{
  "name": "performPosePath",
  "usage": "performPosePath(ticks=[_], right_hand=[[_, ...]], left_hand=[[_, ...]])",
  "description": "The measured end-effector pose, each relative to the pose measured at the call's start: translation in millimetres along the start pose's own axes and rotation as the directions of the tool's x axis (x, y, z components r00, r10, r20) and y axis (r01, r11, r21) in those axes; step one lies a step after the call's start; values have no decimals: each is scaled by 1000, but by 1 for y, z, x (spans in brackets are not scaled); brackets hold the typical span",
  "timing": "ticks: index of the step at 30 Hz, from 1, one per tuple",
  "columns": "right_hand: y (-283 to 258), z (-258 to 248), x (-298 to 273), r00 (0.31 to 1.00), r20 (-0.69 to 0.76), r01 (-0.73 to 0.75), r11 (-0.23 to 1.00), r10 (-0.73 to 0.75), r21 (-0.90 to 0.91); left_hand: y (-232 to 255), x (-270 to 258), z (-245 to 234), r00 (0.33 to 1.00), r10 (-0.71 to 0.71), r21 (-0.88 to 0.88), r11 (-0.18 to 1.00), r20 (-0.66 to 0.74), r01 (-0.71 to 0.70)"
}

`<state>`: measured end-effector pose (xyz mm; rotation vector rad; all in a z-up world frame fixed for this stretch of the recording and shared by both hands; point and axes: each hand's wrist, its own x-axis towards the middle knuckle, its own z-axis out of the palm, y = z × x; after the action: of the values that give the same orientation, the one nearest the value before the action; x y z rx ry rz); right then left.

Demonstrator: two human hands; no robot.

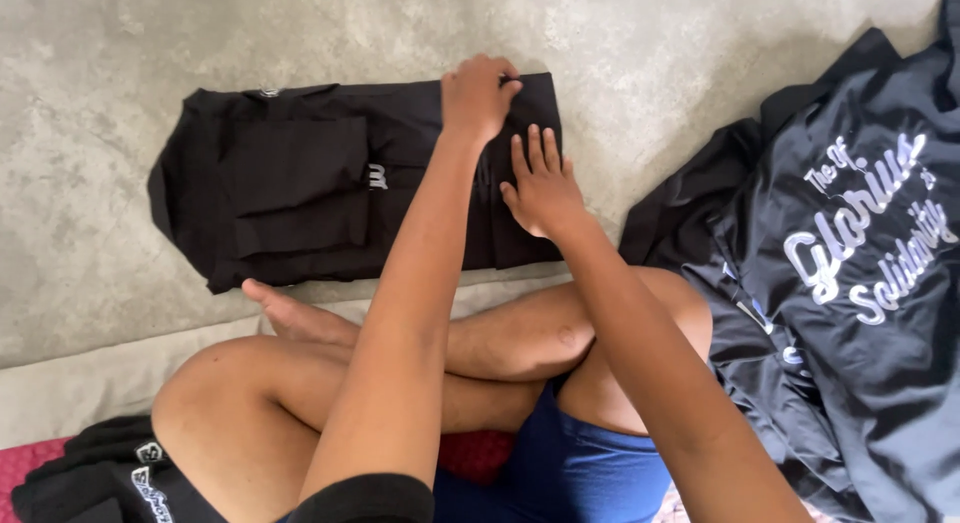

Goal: A person sitting on the floor carefully folds a black collared shirt with white text, smoothing the fabric between folds.

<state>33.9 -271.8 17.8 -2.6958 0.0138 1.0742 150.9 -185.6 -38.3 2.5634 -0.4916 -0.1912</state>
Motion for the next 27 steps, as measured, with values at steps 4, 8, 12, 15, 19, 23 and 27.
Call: performPosePath(ticks=[4, 8, 12, 15, 19, 23, 27], right_hand=[[9, 5, 7, 992, -122, 64, 981, -42, 185], [52, 34, 44, 704, -703, 387, 778, 98, 496], [89, 58, 79, 814, -453, 31, 751, 363, 659], [80, 53, 69, 856, -335, -38, 695, 394, 718], [61, 35, 44, 900, -238, 139, 277, 365, 951], [48, 13, 17, 958, -206, 250, -234, 197, 940], [47, 18, -3, 943, -305, 331, -288, 132, 899]], left_hand=[[-5, -17, 10, 931, 54, 76, 997, -361, -29], [14, -75, 0, 848, 112, 123, 991, -519, -56], [19, -125, 4, 861, 243, 139, 970, -446, -201], [34, -145, 7, 896, 276, 79, 961, -348, -265], [49, -141, 2, 944, 108, -325, 922, -311, -212], [72, -135, -4, 995, -85, -661, 750, -50, 30], [82, -129, -7, 997, -72, -774, 629, 38, 75]])
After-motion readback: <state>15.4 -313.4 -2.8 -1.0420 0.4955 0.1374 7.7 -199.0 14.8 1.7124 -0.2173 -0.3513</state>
